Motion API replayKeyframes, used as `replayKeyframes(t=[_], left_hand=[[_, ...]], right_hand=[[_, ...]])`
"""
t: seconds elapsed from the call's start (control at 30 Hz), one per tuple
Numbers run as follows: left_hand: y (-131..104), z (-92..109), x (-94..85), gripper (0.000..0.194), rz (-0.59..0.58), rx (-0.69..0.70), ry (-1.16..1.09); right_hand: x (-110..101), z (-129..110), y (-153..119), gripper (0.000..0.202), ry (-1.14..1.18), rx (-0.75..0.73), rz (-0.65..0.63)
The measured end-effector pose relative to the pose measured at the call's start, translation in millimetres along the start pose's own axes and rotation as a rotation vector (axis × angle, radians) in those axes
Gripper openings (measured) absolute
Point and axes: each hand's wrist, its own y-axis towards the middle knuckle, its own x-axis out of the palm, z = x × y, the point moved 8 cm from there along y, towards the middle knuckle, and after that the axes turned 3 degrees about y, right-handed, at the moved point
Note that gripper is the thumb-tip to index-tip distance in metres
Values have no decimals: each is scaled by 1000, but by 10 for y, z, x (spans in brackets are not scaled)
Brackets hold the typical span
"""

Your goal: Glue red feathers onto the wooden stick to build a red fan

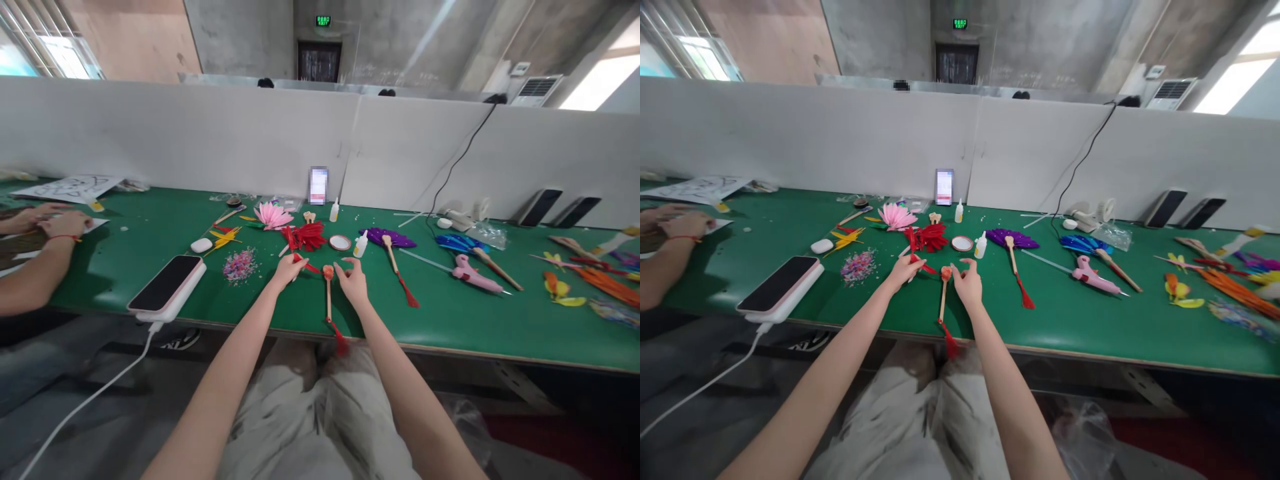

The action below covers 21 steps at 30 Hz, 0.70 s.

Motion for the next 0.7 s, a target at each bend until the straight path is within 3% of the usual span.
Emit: replayKeyframes(t=[0.27,0.7], left_hand=[[-19,42,-38,26,82,50,159],[-18,55,-53,23,152,93,271]], right_hand=[[105,-17,25,49,-190,10,-69],[160,-41,23,57,-312,6,-114]])
